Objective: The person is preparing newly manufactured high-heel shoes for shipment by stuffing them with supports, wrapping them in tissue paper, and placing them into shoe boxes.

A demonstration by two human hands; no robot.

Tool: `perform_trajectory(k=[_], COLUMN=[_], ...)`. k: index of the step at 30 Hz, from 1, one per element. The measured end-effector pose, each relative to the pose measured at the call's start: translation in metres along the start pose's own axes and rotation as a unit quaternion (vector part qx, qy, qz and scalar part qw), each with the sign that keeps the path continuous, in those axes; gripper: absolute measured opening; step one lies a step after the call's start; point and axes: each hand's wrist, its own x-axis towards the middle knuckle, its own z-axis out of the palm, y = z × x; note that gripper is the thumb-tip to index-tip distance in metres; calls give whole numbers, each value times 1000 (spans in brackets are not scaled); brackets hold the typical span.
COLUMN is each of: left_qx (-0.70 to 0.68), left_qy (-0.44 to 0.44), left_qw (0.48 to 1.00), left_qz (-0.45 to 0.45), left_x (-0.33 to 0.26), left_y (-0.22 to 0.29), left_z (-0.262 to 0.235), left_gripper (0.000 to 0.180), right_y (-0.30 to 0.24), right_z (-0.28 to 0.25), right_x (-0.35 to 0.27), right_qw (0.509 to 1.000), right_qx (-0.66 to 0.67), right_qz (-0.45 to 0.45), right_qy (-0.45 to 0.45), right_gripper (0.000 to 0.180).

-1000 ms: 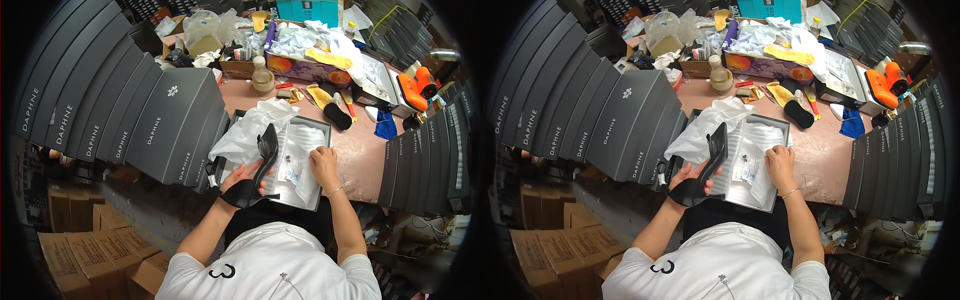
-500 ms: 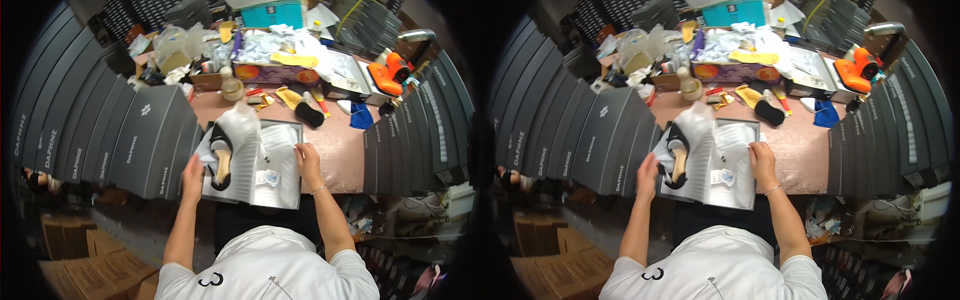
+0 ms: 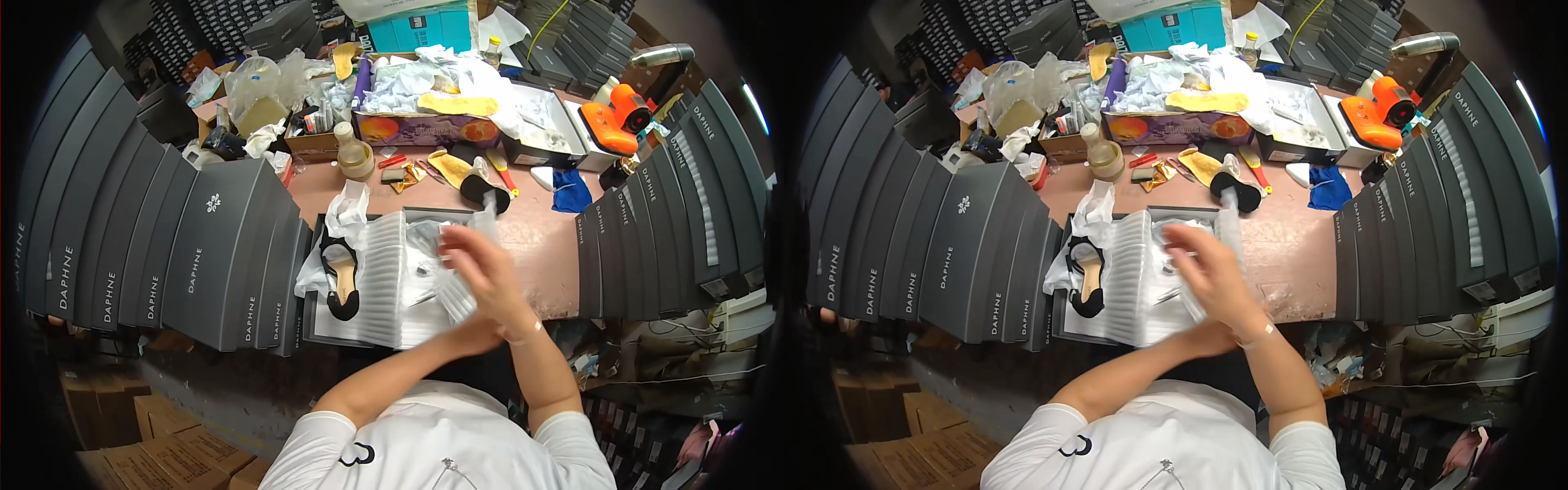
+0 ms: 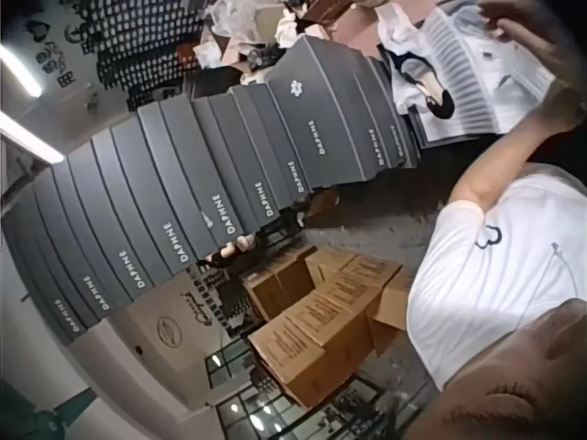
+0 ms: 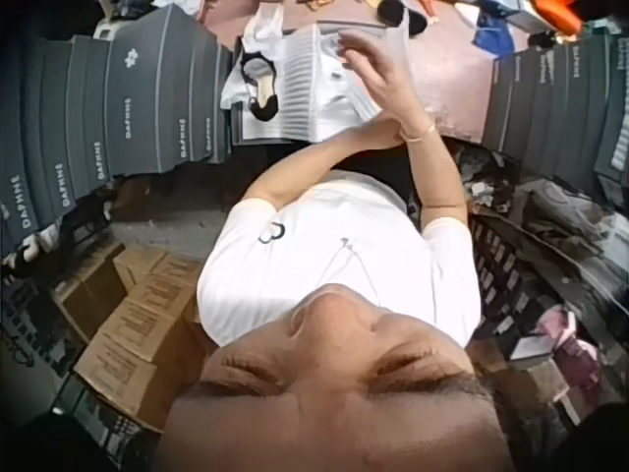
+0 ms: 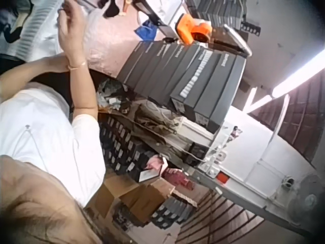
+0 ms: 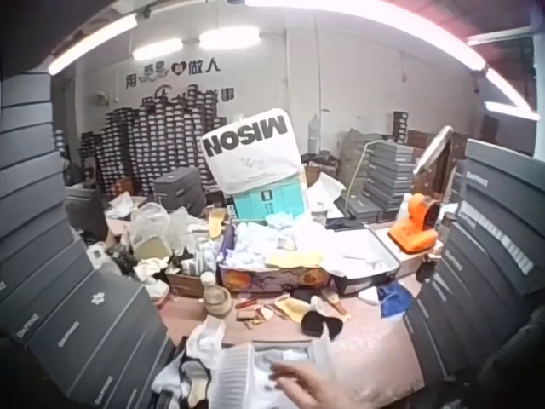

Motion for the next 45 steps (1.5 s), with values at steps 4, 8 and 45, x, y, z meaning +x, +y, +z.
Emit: perform_trajectory(k=[4, 8, 45], left_qx=[22, -96, -413], left_qy=[-100, 77, 317], left_qw=[994, 992, 851], left_qz=[27, -41, -75], left_x=[-39, -76, -54], left_y=[9, 47, -21], left_z=[12, -37, -97], left_gripper=[23, 31, 38], right_y=[121, 177, -1], right_z=[7, -5, 4], right_x=[29, 27, 15], right_qw=[870, 813, 997], right_qx=[-457, -561, 42], right_qz=[47, 77, 64], right_qy=[-180, -138, 18], right_gripper=[53, 65, 21])
